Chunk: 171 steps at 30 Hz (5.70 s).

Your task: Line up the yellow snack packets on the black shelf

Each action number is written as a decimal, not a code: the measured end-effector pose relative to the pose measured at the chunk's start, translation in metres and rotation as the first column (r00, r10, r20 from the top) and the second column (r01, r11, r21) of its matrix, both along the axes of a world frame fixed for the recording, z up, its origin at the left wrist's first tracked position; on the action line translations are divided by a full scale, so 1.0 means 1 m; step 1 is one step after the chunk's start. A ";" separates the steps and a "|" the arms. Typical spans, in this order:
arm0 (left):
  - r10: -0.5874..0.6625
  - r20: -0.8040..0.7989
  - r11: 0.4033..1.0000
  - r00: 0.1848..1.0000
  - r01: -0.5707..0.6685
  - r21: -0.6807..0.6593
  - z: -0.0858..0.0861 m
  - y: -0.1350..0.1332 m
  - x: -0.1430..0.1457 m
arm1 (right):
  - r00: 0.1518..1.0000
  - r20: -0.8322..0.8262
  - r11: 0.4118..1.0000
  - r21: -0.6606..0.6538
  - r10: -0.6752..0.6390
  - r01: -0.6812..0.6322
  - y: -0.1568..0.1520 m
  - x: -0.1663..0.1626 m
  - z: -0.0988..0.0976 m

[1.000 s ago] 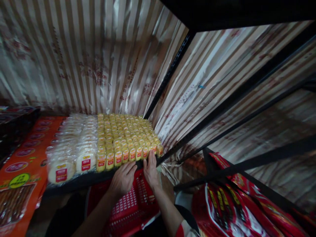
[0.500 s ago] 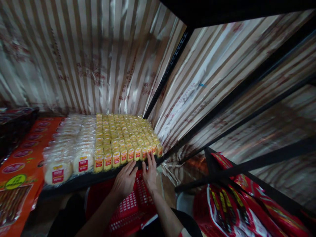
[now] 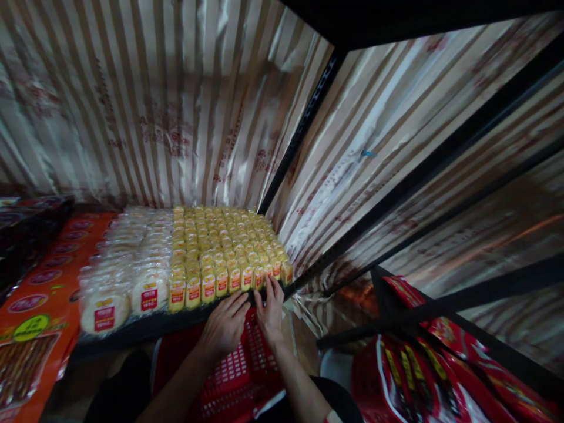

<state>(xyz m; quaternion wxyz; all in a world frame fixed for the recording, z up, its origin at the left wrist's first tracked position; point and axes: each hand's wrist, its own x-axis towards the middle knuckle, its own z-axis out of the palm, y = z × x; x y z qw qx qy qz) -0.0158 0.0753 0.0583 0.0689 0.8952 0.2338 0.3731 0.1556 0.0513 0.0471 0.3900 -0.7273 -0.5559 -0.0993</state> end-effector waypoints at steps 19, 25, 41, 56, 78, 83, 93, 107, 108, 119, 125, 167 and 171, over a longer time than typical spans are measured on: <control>0.174 -0.054 0.981 0.983 -0.178 -0.079 0.004 -0.027 -0.010 | 0.960 0.128 0.968 -0.028 0.250 -0.248 -0.013 -0.004 0.008; 0.306 0.008 0.944 0.952 -0.302 -0.129 0.007 -0.028 -0.018 | 0.930 0.107 0.936 -0.021 0.352 -0.352 -0.016 -0.018 0.019; 0.329 0.046 0.942 0.943 -0.325 -0.089 -0.003 -0.019 0.003 | 0.829 0.014 0.826 -0.107 0.558 -0.554 -0.012 -0.029 0.033; 0.297 0.018 0.955 0.955 -0.297 -0.003 0.005 -0.020 0.014 | 0.879 0.036 0.879 -0.054 0.476 -0.474 -0.016 -0.001 0.026; 0.287 0.031 0.957 0.957 -0.288 0.031 -0.010 -0.005 0.034 | 0.919 0.013 0.916 -0.093 0.394 -0.391 -0.011 0.010 0.014; 0.303 -0.008 0.950 0.953 -0.301 0.077 -0.012 -0.005 0.031 | 0.912 0.031 0.904 -0.145 0.410 -0.402 -0.011 0.010 0.017; 0.255 -0.080 0.955 0.964 -0.239 0.174 -0.024 -0.025 0.020 | 0.947 0.042 0.945 -0.099 0.317 -0.312 -0.033 0.020 0.023; 0.163 -0.263 0.987 0.951 -0.157 0.046 0.018 -0.022 0.075 | 0.983 -0.058 0.984 -0.027 0.175 -0.177 -0.029 0.027 0.018; 0.145 -0.281 0.989 0.949 -0.147 0.015 0.022 -0.022 0.078 | 0.986 -0.081 0.988 -0.024 0.149 -0.151 -0.028 0.029 0.016; 0.057 -0.286 0.937 0.956 -0.150 -0.316 0.044 -0.018 0.104 | 0.991 -0.113 0.990 -0.115 0.071 -0.084 -0.013 0.045 0.018; 0.003 -0.220 0.919 0.975 -0.090 -0.384 0.058 -0.017 0.113 | 0.998 -0.062 0.977 -0.212 0.024 -0.037 -0.017 0.045 0.025; 0.085 -0.216 0.836 0.973 -0.188 -0.515 0.053 -0.061 0.012 | 0.970 0.216 0.991 0.049 0.108 -0.122 -0.007 0.047 0.026; 0.143 -0.194 0.818 0.971 -0.226 -0.530 0.053 -0.062 -0.024 | 0.964 0.207 0.978 0.094 0.164 -0.186 -0.023 0.023 0.027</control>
